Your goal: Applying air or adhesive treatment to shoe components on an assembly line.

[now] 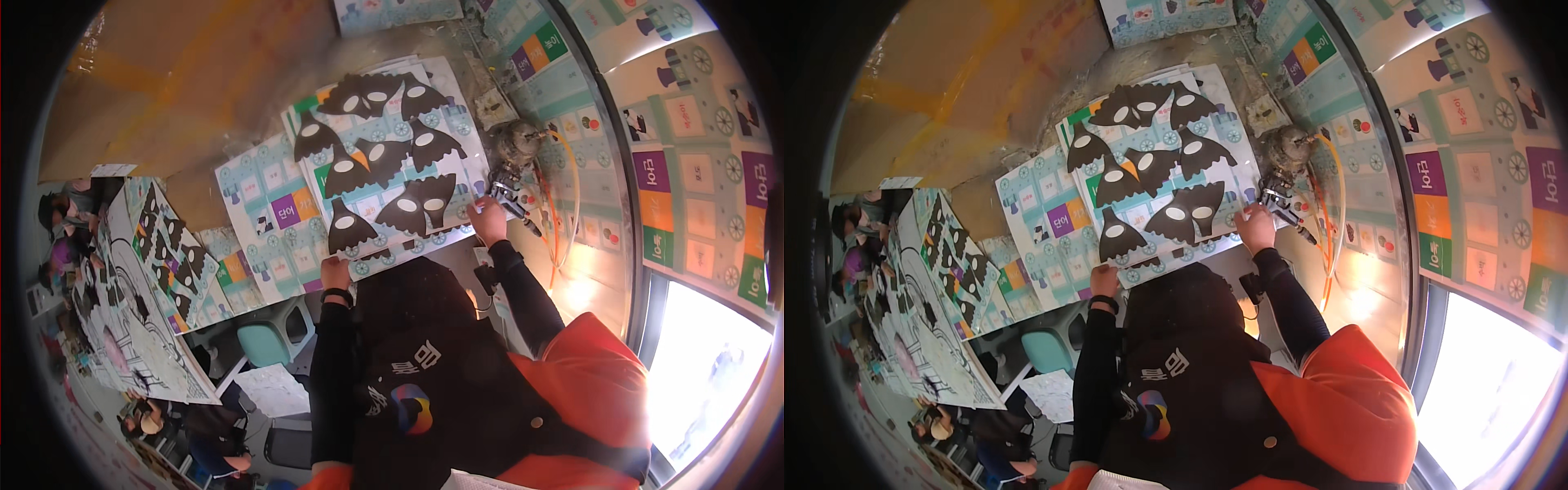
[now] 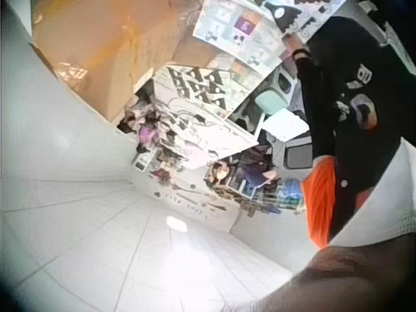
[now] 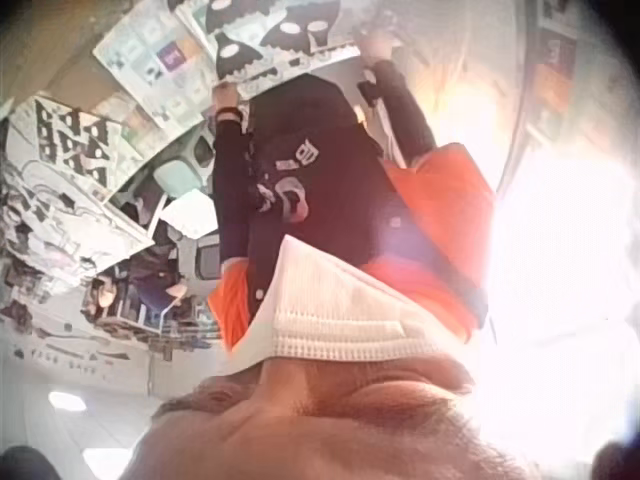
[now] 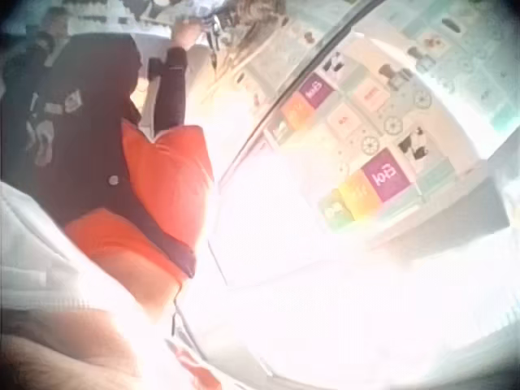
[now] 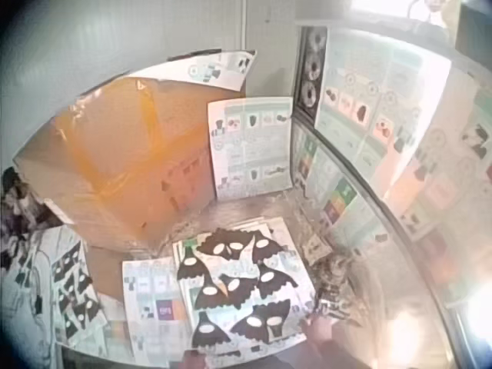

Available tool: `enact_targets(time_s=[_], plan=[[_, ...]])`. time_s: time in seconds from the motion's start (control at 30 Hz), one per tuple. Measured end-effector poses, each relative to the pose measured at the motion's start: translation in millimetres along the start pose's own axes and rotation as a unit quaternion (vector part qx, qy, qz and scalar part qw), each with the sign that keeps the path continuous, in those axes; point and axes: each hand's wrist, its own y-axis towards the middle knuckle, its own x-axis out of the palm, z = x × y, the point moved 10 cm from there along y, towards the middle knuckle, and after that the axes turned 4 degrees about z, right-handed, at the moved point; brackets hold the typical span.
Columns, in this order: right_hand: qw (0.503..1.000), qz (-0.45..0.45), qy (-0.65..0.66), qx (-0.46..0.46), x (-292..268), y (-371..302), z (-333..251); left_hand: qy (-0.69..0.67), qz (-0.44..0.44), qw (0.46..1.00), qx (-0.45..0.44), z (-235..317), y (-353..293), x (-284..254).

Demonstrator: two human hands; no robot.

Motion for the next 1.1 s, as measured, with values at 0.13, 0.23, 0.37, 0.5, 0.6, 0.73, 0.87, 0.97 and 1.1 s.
enact_targets(time_s=[0.13,0.23,0.37,0.5,0.6,0.73,0.87,0.97,1.1], plan=[[0.969,-0.087,0.2,0.113,12,7,32,-0.236,-0.055,0.963,-0.116,33,-32,17],[0.865,-0.188,0.414,0.212,36,-3,49,-0.355,-0.13,0.918,-0.122,53,-55,26],[0.834,-0.194,0.481,0.186,45,5,61,-0.356,-0.169,0.916,-0.08,72,-70,24],[0.826,-0.205,0.503,0.152,41,-2,59,-0.346,-0.147,0.925,-0.05,78,-89,10],[0.831,-0.19,0.498,0.157,26,-20,51,-0.337,-0.146,0.93,-0.033,75,-109,-11],[0.831,-0.196,0.505,0.128,7,-42,20,-0.36,-0.193,0.913,-0.004,73,-144,-53],[0.824,-0.261,0.489,0.116,4,-81,-54,-0.53,-0.306,0.79,0.032,56,-195,-98],[0.819,-0.297,0.484,0.081,19,-113,-100,-0.558,-0.363,0.745,0.052,23,-224,-122],[0.817,-0.345,0.459,0.053,48,-174,-168,-0.452,-0.356,0.817,0.032,-8,-253,-135]])
